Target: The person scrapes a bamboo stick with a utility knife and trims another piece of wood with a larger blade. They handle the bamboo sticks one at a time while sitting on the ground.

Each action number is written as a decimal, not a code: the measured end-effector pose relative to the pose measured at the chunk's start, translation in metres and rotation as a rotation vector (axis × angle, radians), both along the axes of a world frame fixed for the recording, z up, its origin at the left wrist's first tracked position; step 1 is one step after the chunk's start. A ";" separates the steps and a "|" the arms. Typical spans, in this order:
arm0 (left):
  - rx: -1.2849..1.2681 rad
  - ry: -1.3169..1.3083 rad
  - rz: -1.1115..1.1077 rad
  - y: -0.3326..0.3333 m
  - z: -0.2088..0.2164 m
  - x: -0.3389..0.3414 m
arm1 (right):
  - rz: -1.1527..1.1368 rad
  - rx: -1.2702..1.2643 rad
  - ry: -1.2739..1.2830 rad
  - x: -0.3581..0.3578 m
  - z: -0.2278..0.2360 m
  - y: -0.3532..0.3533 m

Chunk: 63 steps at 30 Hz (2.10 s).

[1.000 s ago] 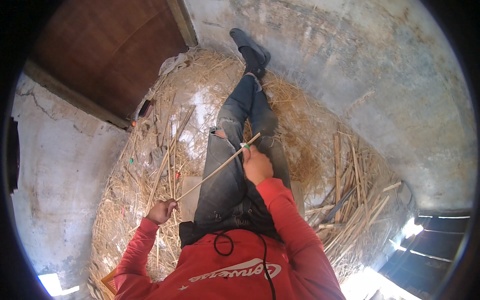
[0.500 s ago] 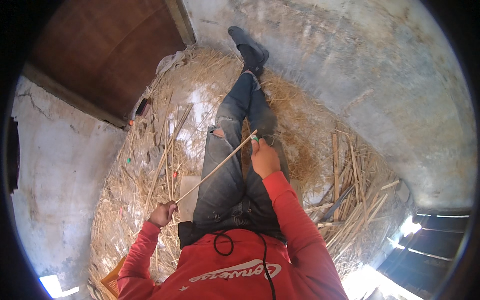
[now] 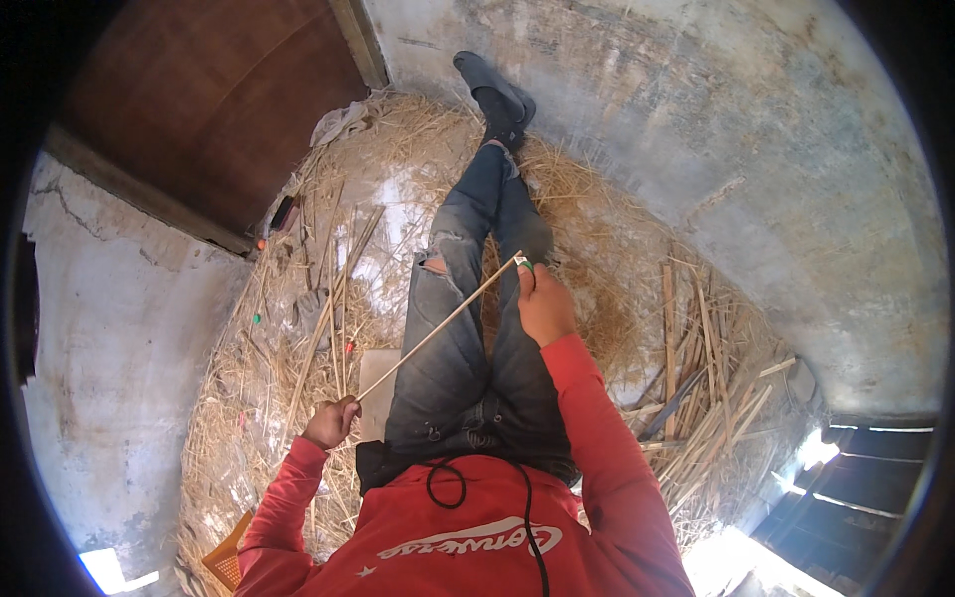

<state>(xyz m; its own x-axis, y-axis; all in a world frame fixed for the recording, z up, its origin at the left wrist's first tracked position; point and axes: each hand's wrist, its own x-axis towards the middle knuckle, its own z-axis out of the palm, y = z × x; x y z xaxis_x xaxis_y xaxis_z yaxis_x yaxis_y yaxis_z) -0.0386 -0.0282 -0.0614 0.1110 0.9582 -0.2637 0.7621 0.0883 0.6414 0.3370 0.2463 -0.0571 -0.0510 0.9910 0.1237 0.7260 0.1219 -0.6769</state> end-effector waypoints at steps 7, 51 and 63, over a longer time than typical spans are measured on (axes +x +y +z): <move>-0.014 0.003 0.011 -0.001 0.003 -0.001 | 0.058 -0.129 -0.062 -0.027 -0.003 -0.021; 0.127 0.142 0.072 0.092 -0.008 0.082 | 0.307 -0.386 -0.005 -0.074 0.003 -0.078; 0.070 0.121 0.089 0.038 0.028 0.035 | 0.255 -0.358 0.001 -0.065 -0.011 -0.059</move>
